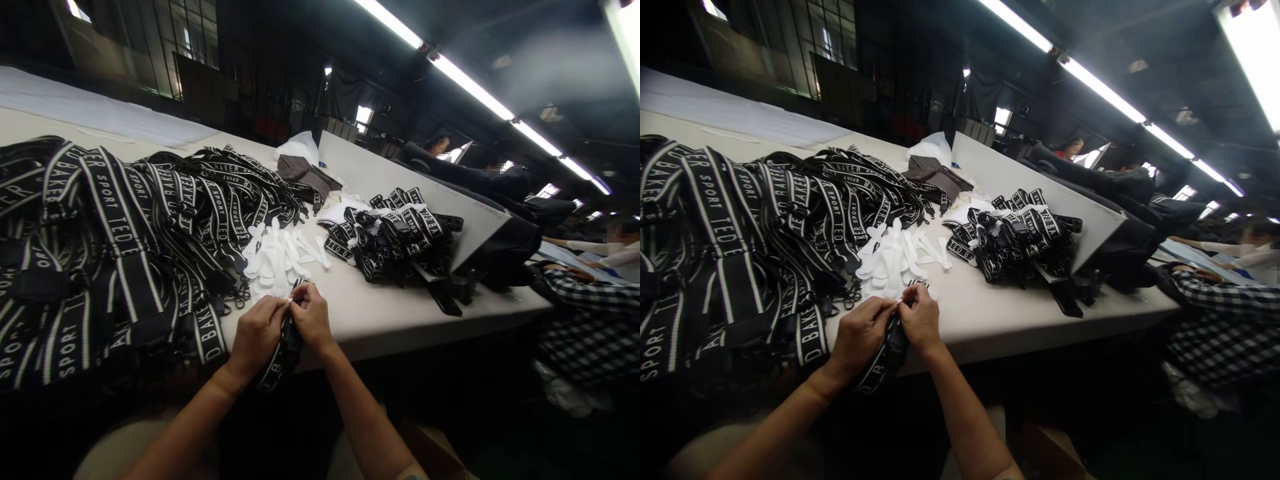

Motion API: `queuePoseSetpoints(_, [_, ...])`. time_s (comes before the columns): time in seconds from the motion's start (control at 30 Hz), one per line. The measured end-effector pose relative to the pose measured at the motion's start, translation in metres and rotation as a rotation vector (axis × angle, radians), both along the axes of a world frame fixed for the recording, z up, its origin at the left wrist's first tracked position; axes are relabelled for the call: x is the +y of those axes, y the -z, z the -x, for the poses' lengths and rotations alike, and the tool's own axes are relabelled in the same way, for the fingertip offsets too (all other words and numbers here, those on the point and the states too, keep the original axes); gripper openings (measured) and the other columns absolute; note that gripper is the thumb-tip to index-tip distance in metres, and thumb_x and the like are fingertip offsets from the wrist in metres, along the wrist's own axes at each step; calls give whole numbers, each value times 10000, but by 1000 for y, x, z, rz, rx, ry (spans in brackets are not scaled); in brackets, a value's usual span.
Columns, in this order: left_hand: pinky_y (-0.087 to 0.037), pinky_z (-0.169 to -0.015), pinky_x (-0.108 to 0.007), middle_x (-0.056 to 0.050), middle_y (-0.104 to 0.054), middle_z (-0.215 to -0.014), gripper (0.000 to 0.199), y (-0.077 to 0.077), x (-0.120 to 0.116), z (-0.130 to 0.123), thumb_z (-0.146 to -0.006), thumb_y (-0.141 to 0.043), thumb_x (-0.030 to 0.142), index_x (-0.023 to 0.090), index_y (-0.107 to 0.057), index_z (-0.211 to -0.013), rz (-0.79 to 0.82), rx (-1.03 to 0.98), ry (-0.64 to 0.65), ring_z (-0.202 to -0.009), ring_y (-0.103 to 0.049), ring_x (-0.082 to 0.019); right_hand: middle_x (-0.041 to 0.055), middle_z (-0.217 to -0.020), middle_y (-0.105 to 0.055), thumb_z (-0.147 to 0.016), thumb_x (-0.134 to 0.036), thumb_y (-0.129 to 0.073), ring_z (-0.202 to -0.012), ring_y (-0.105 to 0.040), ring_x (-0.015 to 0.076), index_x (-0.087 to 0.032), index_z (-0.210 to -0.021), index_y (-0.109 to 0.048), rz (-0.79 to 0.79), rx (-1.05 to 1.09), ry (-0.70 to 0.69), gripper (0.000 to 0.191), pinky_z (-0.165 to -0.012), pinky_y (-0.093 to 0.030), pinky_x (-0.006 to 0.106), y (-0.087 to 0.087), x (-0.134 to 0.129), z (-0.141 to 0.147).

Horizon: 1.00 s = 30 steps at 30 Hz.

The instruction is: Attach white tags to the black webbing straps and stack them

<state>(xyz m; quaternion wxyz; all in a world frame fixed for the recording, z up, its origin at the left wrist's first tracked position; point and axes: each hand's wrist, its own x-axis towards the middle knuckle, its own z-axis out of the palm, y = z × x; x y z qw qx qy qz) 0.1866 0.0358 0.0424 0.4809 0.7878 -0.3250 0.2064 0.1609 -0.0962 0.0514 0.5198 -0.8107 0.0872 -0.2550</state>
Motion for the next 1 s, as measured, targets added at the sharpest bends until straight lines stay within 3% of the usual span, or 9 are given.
queuePoseSetpoints(0.17, [-450,-616,-275,-6,-639,-667,281,-15,4,-6,-880,-542,441,195,-589,-753,81,453,54,-631,-610,-179,-40,-682,-586,-750,-240,-633,-543,-436,114,-197,-784,-625,-90,-43,-45,55,-552,-381,244,4,1,5])
queuePoseSetpoints(0.27, [-479,-630,-271,-16,-657,-737,291,-14,5,-12,-766,-665,464,185,-605,-827,167,560,136,-687,-631,-187,-44,-673,-572,-739,-244,-667,-545,-426,112,-195,-780,-616,-112,-67,-26,81,-545,-370,243,5,2,6])
queuePoseSetpoints(0.43, [-413,-482,-242,20,-576,-563,309,-15,8,-19,-696,-678,464,167,-596,-710,211,763,282,-477,-526,-138,-11,-790,-604,-764,-245,-685,-584,-440,106,-191,-739,-635,-26,-154,-57,78,-592,-398,247,3,2,10])
queuePoseSetpoints(0.5, [-421,-491,-246,20,-574,-547,296,-17,8,-18,-703,-657,455,167,-593,-692,227,765,249,-471,-531,-140,7,-853,-595,-783,-267,-680,-604,-459,105,-187,-751,-669,17,-168,-73,87,-602,-407,248,0,2,15])
queuePoseSetpoints(0.63, [-435,-550,-264,4,-610,-608,272,-19,7,-8,-793,-577,446,187,-605,-715,140,585,88,-547,-573,-163,9,-756,-578,-839,-370,-634,-670,-532,136,-183,-743,-693,-2,-69,-130,218,-626,-419,253,-4,5,24])
queuePoseSetpoints(0.8, [-430,-669,-288,-10,-648,-707,249,-19,7,3,-868,-514,401,205,-616,-752,31,366,25,-685,-604,-183,-18,-642,-563,-845,-453,-611,-627,-513,143,-190,-689,-633,-66,25,-37,307,-596,-397,256,0,10,18])
queuePoseSetpoints(1.0, [-441,-601,-265,13,-619,-622,220,-9,8,-5,-836,-562,399,205,-589,-736,208,528,-19,-592,-588,-165,-24,-612,-523,-850,-394,-591,-595,-466,142,-200,-619,-557,12,19,56,303,-579,-363,265,4,12,22])
